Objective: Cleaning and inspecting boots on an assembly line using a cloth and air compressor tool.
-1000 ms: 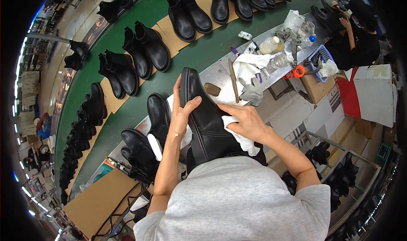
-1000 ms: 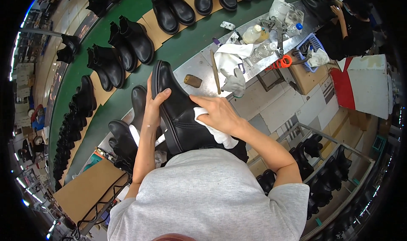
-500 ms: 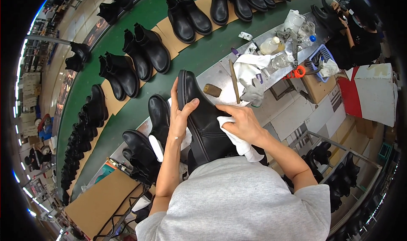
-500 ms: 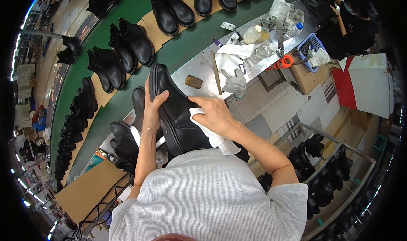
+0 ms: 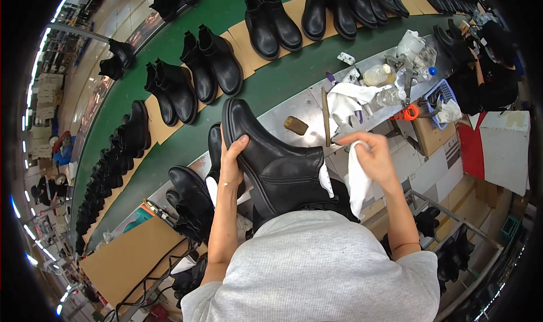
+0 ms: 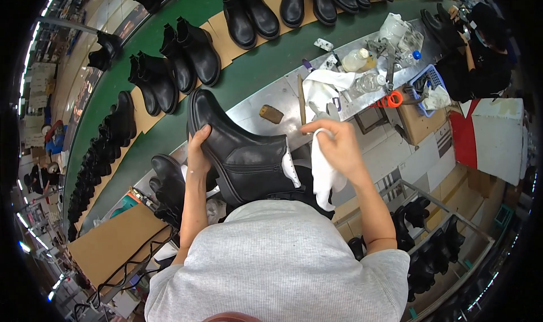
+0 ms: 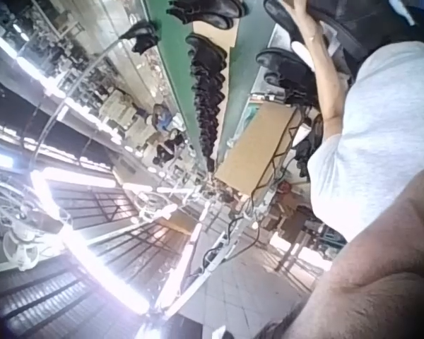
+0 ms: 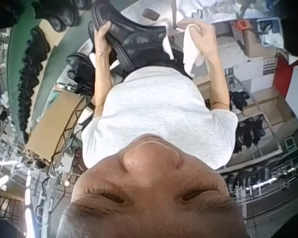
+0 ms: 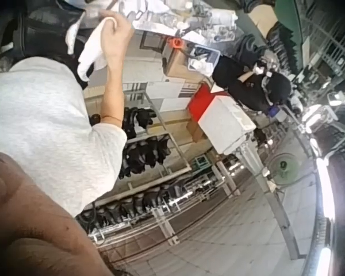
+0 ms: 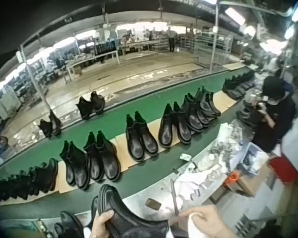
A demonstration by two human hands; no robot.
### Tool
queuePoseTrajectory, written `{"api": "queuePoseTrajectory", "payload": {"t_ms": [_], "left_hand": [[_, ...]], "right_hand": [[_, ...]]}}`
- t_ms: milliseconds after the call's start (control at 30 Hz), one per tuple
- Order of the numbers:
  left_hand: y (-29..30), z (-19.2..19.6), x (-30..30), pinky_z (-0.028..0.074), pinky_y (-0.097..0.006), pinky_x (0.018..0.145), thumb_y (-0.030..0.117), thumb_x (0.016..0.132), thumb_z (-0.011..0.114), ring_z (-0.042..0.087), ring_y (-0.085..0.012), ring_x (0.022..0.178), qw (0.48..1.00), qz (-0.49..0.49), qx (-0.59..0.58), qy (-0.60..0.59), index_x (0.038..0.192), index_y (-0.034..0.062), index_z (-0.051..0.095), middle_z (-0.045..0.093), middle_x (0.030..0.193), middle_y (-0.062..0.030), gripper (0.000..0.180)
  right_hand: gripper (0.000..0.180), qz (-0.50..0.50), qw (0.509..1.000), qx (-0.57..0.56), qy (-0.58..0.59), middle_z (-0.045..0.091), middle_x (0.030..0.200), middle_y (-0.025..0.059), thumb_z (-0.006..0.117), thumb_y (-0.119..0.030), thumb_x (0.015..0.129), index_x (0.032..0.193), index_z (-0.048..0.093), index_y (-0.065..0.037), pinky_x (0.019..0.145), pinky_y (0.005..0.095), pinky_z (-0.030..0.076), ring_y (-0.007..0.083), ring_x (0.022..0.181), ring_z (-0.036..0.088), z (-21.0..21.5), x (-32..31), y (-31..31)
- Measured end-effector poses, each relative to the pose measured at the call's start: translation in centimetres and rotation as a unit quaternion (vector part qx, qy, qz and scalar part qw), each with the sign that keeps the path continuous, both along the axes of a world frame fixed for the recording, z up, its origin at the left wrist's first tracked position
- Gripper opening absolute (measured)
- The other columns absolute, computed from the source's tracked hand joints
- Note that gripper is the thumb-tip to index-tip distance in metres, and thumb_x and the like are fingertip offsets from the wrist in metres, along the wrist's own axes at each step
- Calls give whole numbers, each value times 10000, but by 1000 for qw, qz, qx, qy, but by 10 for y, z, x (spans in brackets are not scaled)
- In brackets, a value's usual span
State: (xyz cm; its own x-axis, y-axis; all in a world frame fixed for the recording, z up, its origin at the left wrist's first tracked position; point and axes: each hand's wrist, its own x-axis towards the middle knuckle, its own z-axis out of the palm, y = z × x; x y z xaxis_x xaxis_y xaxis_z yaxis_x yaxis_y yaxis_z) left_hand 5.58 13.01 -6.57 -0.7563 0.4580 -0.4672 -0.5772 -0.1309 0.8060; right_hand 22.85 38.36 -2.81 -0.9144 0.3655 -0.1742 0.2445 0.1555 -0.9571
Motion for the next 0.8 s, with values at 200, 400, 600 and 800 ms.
{"api": "queuePoseTrajectory", "payload": {"t_ms": [200, 400, 600, 800], "left_hand": [[3, 3, -3, 412, -305, 907, 179, 740, 635, 536, -196, 1009, 1000, 24, 2, 17, 1307, 51, 397, 542, 1124, -75, 628], [-16, 15, -4, 426, -320, 899, 190, 752, 629, 540, -215, 1015, 995, 82, -25, 46, 1330, 44, 358, 534, 1142, -101, 655], [-3, 16, -17, 403, -310, 913, 204, 741, 628, 515, -214, 1045, 995, 67, -32, 67, 1360, 64, 321, 507, 1178, -96, 705], [-1, 11, -23, 344, -310, 964, 223, 708, 644, 465, -217, 1105, 995, 66, -47, 64, 1409, 83, 259, 466, 1234, -81, 812]], "right_hand": [[226, -71, 985, 149, -52, 622, 800, 236, 468, -125, 800, 852, 644, 7, 772, 435, 457, 409, 796, 583, -109, -83, 8], [440, -82, 947, 310, 1, 531, 1133, 210, 553, -35, 698, 1131, 507, 32, 896, 417, 428, 375, 1055, 514, -112, -93, 22], [476, -86, 839, 535, -43, 454, 1108, 150, 621, 4, 632, 1095, 547, -75, 757, 415, 474, 333, 979, 465, -160, -91, 80], [100, -170, 847, 501, 46, 548, 901, 102, 608, -3, 632, 716, 610, -56, 738, 372, 448, 302, 909, 498, -180, -94, 96]]}}
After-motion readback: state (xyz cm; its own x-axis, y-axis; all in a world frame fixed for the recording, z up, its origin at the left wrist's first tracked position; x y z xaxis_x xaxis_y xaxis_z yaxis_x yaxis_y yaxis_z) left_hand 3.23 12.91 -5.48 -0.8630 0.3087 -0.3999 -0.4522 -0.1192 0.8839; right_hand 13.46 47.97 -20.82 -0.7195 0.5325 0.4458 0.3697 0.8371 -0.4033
